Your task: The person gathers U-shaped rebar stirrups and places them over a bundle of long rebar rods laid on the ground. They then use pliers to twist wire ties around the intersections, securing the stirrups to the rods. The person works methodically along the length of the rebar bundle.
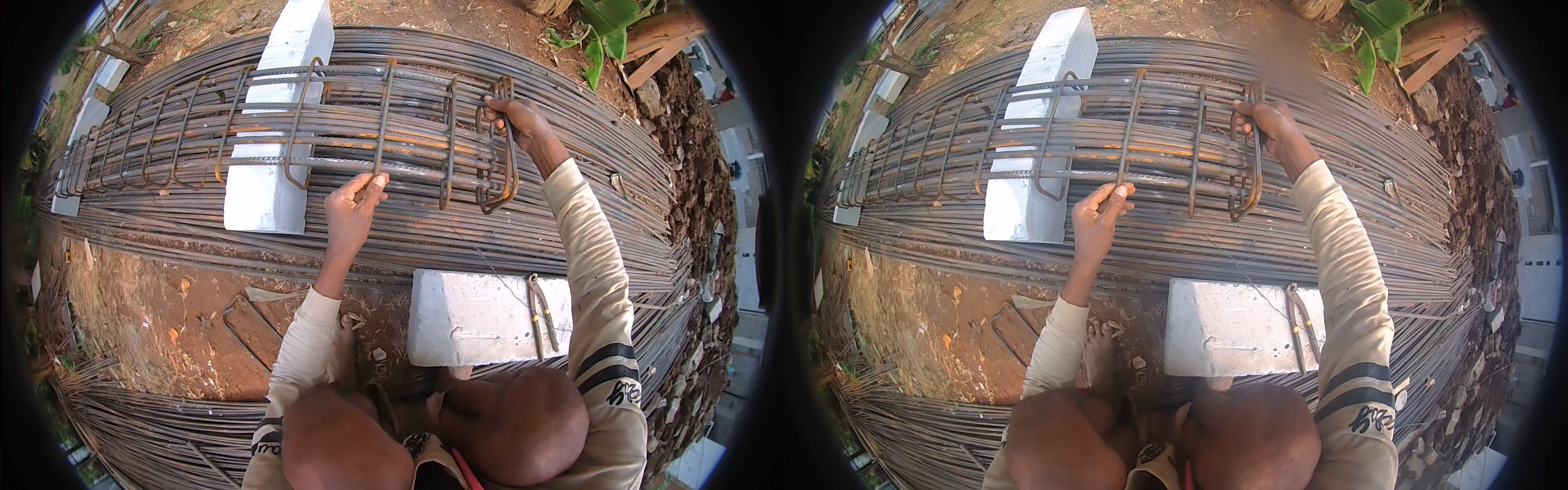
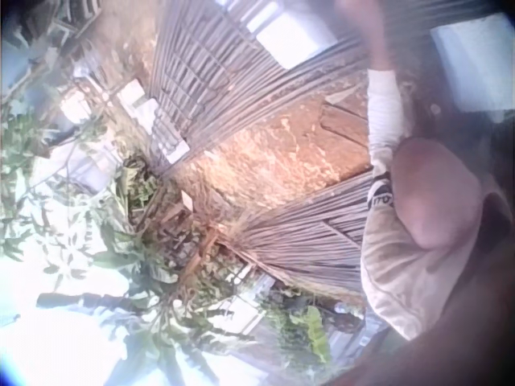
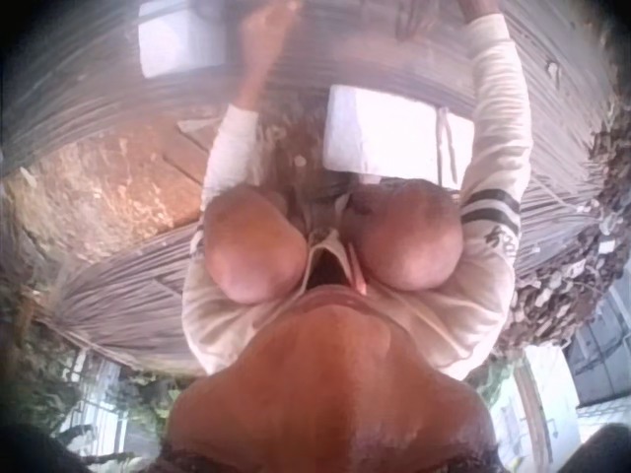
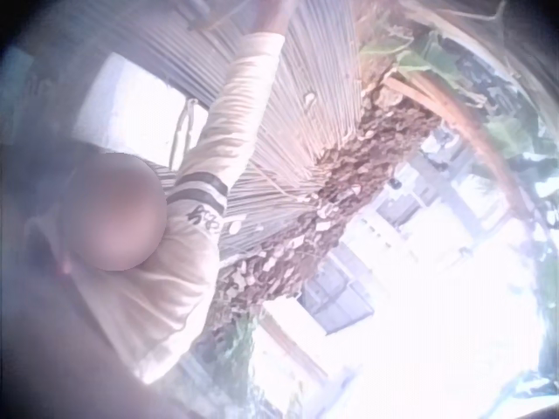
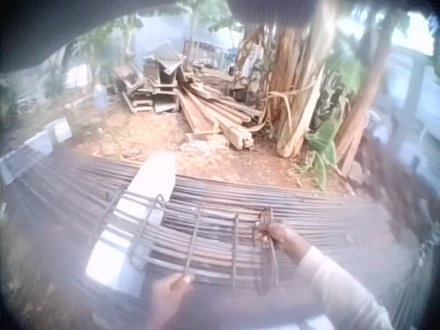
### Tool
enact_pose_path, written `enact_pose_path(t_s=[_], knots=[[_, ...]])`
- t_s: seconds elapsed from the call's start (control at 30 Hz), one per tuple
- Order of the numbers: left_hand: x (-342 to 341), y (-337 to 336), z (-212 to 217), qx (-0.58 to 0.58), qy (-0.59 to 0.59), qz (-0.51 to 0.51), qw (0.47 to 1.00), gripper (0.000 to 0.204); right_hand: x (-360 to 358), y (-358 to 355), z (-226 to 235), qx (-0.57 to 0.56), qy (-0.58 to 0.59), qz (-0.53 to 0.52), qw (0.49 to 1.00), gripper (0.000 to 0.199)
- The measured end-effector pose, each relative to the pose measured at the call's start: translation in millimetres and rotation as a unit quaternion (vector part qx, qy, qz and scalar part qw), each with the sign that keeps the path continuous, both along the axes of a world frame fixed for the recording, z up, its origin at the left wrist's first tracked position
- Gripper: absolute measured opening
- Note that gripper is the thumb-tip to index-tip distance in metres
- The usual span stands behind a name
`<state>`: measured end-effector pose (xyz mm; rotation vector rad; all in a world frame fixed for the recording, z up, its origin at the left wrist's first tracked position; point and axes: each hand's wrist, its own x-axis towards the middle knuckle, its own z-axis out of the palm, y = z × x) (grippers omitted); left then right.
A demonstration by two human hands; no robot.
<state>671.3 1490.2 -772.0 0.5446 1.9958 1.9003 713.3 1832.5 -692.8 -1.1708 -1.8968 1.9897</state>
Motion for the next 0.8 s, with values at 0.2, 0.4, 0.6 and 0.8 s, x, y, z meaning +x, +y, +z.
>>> enact_pose_path(t_s=[0.2, 0.4, 0.6, 0.8], knots=[[-1, -10, -8, -0.054, 0.055, 0.064, 0.995, 0.035, 35, 21, 2, 0.025, -0.05, 0.01, 0.998, 0.019], [58, 11, -1, -0.072, 0.1, 0.091, 0.988, 0.044, 70, 50, -6, -0.011, -0.02, -0.014, 1.0, 0.025], [67, 58, 7, -0.019, -0.005, -0.079, 0.997, 0.044, 73, 57, -16, -0.044, 0.032, -0.015, 0.998, 0.021], [75, 74, 8, -0.016, 0.037, -0.064, 0.997, 0.033, 63, 40, -3, 0.106, -0.021, -0.046, 0.993, 0.023]])
